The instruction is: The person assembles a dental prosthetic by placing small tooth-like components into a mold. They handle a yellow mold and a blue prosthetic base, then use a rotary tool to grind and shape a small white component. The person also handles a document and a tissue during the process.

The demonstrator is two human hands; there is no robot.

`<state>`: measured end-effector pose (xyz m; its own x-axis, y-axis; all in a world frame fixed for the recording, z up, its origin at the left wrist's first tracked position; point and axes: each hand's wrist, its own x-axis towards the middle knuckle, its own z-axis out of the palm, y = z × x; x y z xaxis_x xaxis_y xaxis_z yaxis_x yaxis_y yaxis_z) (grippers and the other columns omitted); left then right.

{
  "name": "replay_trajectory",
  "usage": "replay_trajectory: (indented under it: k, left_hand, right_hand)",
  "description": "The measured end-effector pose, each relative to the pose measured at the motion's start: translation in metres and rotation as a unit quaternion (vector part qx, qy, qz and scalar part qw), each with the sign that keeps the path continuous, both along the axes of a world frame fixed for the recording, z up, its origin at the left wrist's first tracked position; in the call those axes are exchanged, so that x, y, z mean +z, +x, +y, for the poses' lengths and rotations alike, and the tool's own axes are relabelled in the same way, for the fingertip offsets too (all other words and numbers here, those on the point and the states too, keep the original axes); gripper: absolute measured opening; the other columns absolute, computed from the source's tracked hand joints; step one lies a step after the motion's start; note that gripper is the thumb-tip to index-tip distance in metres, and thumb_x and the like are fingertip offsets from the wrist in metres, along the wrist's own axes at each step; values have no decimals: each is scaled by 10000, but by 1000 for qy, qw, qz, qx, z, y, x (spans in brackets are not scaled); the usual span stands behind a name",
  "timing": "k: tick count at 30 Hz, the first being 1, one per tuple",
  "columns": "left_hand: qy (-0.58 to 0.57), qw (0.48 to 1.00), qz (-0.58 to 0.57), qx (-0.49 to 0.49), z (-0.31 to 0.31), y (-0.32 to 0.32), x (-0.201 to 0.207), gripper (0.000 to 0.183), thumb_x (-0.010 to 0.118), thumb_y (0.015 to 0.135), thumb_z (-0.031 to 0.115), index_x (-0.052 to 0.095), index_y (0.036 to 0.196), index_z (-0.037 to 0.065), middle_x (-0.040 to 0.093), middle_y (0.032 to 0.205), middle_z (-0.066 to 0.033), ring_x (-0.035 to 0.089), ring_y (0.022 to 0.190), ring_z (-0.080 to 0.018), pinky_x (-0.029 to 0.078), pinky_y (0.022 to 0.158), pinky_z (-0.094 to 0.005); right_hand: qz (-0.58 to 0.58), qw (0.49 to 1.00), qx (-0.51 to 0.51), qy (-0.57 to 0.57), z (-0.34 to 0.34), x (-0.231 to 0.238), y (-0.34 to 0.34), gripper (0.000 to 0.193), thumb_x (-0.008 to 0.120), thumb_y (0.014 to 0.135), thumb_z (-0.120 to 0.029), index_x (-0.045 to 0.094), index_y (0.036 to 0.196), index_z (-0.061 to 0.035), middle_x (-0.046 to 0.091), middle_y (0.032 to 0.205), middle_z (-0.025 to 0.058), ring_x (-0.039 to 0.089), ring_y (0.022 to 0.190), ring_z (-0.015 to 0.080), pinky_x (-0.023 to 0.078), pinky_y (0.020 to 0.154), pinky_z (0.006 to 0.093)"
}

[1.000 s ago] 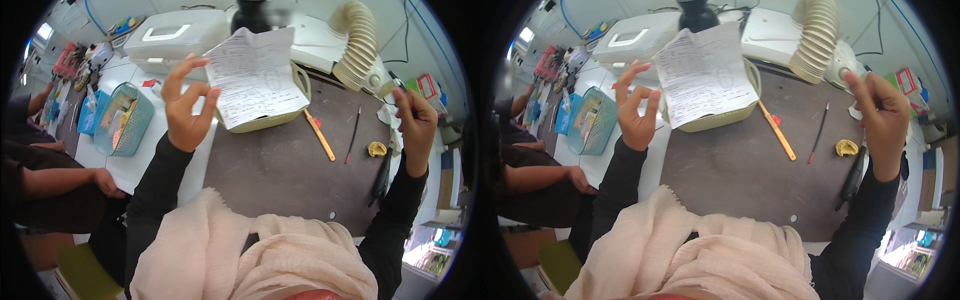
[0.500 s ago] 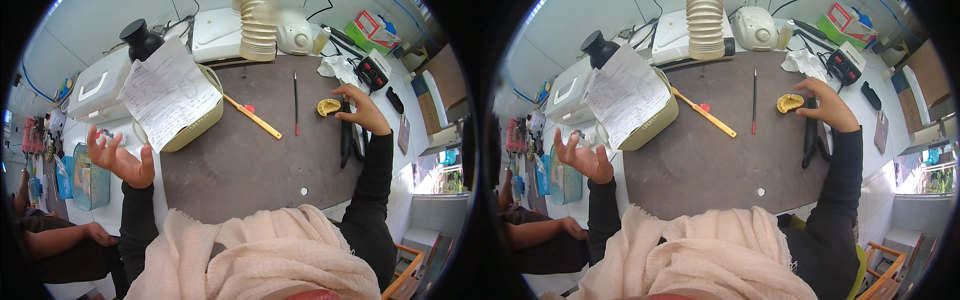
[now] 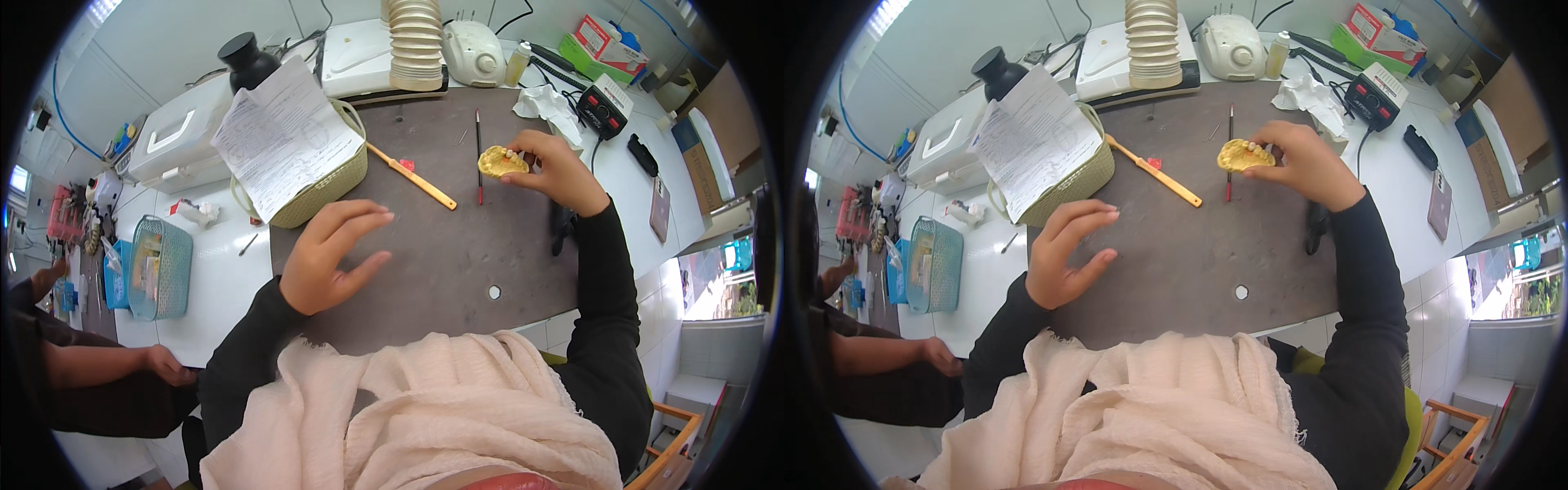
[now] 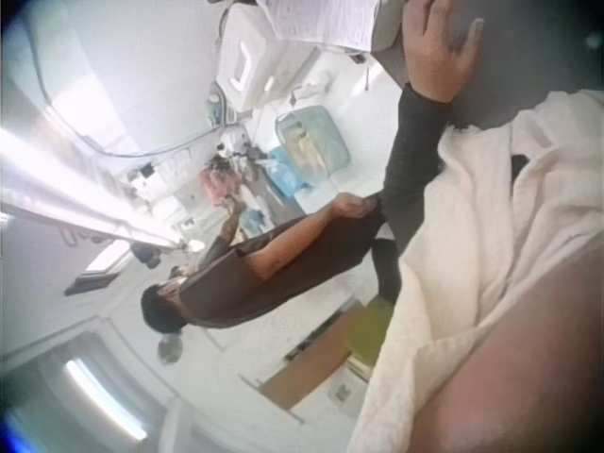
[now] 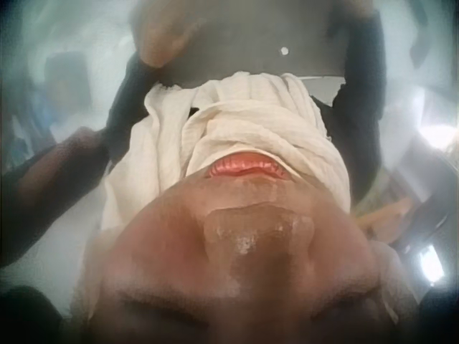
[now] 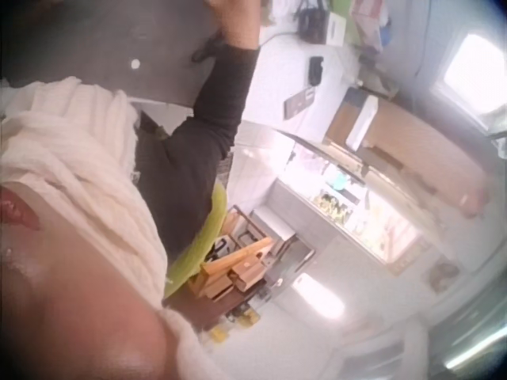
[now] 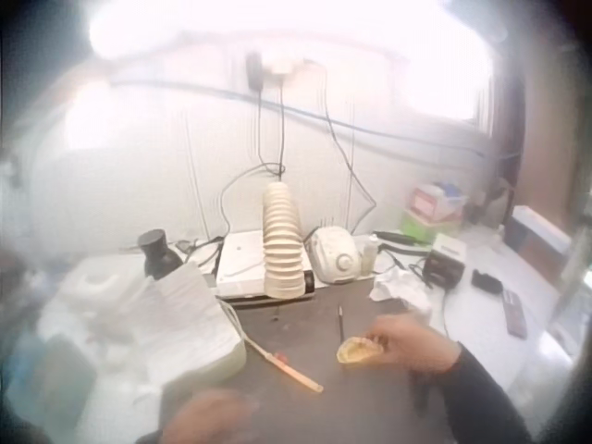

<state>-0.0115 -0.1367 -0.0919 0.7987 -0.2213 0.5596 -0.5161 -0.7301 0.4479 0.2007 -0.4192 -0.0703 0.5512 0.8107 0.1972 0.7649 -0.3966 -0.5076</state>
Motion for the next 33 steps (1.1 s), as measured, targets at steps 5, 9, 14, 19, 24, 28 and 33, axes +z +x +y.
replay_trajectory:
  k: [5, 9, 14, 19, 24, 28, 33]
  left_hand:
    - [-127, 989, 74, 26, -24, 4, 11, 460, 752, 777, 133, 595, 1201, 51, 609, 1119, -89, 606, 958, -207, 471, 736, -270]
    - [-72, 990, 119, -10, -20, 3, 9, 419, 744, 787, 140, 605, 1176, 70, 636, 1084, -58, 632, 917, -167, 475, 689, -270]
    - [-33, 989, 140, 28, -15, -17, -4, 289, 726, 804, 126, 635, 1071, 69, 657, 988, -42, 655, 861, -162, 485, 655, -267]
    - [-23, 990, 115, 77, -20, -21, -21, 200, 707, 826, 122, 653, 1007, 56, 654, 964, -51, 644, 834, -183, 495, 636, -265]
    - [-10, 992, 86, 91, -23, -14, -28, 149, 695, 838, 114, 659, 963, 41, 652, 950, -54, 635, 788, -179, 500, 584, -263]
    - [1, 991, 85, 101, -26, -11, -24, 125, 690, 828, 106, 657, 930, 42, 649, 916, -60, 631, 777, -209, 500, 607, -291]
    - [-4, 988, 95, 119, -30, -12, -22, 115, 698, 803, 111, 649, 887, 50, 641, 861, -77, 623, 791, -273, 498, 690, -342]
  right_hand:
    - [16, 989, 148, 25, 49, 12, -66, 332, 788, 727, -167, 626, 970, -8, 597, 852, 100, 568, 717, 238, 454, 619, 322]
    - [55, 981, 182, 45, 73, -19, -93, 299, 766, 729, -136, 611, 944, 3, 628, 891, 132, 619, 808, 312, 486, 708, 381]
    - [71, 983, 152, 69, 87, -46, -105, 302, 773, 728, -122, 609, 953, -5, 629, 885, 120, 612, 758, 290, 488, 687, 358]
    - [140, 981, 117, 60, 86, -48, -109, 306, 772, 744, -128, 613, 979, -14, 627, 876, 99, 589, 729, 238, 480, 675, 321]
    - [97, 977, 148, 117, 84, -59, -105, 340, 777, 745, -104, 603, 1021, -7, 621, 867, 98, 552, 694, 187, 468, 630, 295]
    - [100, 976, 149, 125, 83, -61, -105, 369, 768, 753, -94, 582, 1062, -11, 623, 890, 103, 577, 726, 192, 482, 650, 296]
    - [105, 972, 149, 147, 82, -66, -106, 402, 772, 752, -76, 570, 1095, -22, 620, 904, 86, 570, 686, 152, 486, 628, 277]
